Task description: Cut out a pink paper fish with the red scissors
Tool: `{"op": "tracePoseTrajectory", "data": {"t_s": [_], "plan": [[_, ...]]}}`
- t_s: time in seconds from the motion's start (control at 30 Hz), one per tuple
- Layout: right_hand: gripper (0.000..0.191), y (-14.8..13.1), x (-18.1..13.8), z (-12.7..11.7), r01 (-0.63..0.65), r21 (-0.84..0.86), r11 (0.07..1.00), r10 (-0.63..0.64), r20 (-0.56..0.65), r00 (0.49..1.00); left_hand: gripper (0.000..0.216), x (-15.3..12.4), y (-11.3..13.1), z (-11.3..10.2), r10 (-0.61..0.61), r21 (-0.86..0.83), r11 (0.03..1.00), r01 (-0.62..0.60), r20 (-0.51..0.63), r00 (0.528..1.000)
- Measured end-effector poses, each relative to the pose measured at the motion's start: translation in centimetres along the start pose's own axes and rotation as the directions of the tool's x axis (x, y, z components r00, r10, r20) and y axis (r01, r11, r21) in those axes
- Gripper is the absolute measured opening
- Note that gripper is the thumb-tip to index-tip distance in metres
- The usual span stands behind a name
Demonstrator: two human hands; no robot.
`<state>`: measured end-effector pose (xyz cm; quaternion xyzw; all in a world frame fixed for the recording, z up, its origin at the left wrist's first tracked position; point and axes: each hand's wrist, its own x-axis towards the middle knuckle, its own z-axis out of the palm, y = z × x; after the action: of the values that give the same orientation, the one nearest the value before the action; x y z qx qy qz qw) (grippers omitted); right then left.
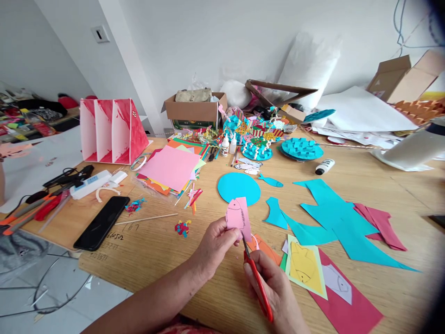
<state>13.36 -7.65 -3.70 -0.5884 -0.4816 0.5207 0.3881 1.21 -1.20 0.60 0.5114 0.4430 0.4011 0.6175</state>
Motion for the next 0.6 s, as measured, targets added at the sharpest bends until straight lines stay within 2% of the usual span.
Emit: {"op": "tracePoseTrajectory", "data": {"t_s": [0.6], "plan": [[0.035,-0.27,-0.06,-0.01,-0.01,-0.015,1.0,0.01,0.019,1.0,0.014,0.27,0.16,-0.58,0.023,0.056,0.998,-0.026,0.039,0.999]]}}
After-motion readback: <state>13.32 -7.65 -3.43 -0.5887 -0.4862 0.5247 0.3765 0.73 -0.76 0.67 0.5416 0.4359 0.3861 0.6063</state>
